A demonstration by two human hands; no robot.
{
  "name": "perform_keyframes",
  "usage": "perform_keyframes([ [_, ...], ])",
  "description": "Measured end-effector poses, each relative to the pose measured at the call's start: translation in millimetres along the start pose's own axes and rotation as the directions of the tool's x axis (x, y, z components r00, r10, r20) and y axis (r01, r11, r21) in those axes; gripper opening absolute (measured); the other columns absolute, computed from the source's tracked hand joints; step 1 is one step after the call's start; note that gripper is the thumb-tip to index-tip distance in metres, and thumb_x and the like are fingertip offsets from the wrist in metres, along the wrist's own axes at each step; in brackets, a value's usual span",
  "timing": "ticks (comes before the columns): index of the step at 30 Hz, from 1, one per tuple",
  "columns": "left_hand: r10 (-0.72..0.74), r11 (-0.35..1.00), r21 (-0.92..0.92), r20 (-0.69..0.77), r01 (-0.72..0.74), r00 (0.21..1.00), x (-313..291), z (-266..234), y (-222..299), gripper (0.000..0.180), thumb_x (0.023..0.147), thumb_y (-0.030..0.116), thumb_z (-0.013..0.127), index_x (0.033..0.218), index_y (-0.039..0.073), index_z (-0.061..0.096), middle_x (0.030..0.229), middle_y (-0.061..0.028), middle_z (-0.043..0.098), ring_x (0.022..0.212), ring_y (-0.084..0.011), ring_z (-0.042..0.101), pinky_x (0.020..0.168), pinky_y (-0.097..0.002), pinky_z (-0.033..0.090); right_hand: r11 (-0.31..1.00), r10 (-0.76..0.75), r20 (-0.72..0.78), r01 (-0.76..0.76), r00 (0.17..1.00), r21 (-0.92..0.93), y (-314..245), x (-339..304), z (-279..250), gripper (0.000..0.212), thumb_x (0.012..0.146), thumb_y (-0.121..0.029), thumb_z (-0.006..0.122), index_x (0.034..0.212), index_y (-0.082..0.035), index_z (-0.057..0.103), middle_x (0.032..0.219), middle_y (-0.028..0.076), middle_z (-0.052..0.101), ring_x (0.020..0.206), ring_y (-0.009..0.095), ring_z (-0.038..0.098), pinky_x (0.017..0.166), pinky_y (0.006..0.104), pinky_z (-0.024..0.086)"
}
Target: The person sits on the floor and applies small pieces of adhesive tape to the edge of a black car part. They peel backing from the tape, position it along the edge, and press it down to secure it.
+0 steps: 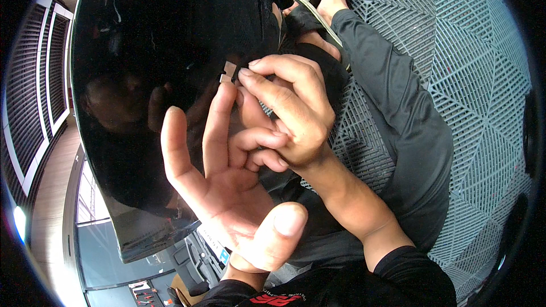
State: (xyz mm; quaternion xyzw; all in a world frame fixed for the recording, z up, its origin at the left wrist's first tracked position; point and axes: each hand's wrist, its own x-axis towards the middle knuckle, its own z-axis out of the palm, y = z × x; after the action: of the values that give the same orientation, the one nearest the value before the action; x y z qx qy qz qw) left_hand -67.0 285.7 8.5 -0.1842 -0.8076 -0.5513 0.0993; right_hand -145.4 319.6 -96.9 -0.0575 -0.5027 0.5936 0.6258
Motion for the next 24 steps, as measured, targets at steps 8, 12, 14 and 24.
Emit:
perform_keyframes([
  [8, 0.004, 0.997, 0.078, 0.044, -0.008, 0.999, 3, -11, 5, 0.126, 0.072, 0.05, 0.087, 0.163, 0.003, 0.013, 0.148, -0.0386, 0.046, 0.096, -0.0281, 0.069, 0.075, -0.0286, 0.056, 0.999, 0.036, 0.01, -0.036, 0.999, -0.009, -1, -1, 0, 0.029, 0.077, 0.005, 0.081, 0.105, 0.0, 0.078, 0.121, 0.019, 0.069, 0.105, 0.029, 0.067, 0.072, 0.0286, 0.058],
  [12, 0.246, 0.906, 0.354, 0.005, -0.232, 0.969, 10, -29, 25, 0.101, 0.086, 0.053, 0.071, 0.157, -0.001, 0.024, 0.147, -0.0373, 0.049, 0.098, -0.0322, 0.067, 0.078, -0.0324, 0.054, 0.998, 0.025, -0.021, -0.026, 0.999, -0.061, 3, 4, -2, 0.026, 0.077, 0.002, 0.083, 0.102, 0.0, 0.078, 0.126, 0.024, 0.068, 0.109, 0.031, 0.067, 0.075, 0.0297, 0.059],
  [14, 0.508, 0.788, 0.466, -0.123, -0.403, 0.852, 19, -39, 48, 0.078, 0.094, 0.042, 0.054, 0.151, -0.006, 0.033, 0.146, -0.0384, 0.049, 0.111, -0.0376, 0.061, 0.092, -0.0413, 0.048, 0.998, 0.053, -0.005, -0.053, 0.999, -0.035, -9, 5, 4, 0.024, 0.077, 0.0, 0.083, 0.1, 0.001, 0.079, 0.128, 0.027, 0.068, 0.109, 0.034, 0.068, 0.077, 0.0306, 0.059],
  [24, 0.503, 0.527, 0.773, 0.052, -0.353, 0.863, 47, -82, 64, 0.066, 0.101, 0.035, 0.057, 0.145, -0.013, 0.045, 0.137, -0.0318, 0.058, 0.123, -0.0341, 0.062, 0.104, -0.0413, 0.051, 0.994, 0.09, -0.012, -0.089, 0.996, 0.065, -5, -1, 4, 0.025, 0.081, 0.007, 0.081, 0.105, 0.005, 0.075, 0.127, 0.026, 0.063, 0.094, 0.025, 0.072, 0.071, 0.0292, 0.062],
])
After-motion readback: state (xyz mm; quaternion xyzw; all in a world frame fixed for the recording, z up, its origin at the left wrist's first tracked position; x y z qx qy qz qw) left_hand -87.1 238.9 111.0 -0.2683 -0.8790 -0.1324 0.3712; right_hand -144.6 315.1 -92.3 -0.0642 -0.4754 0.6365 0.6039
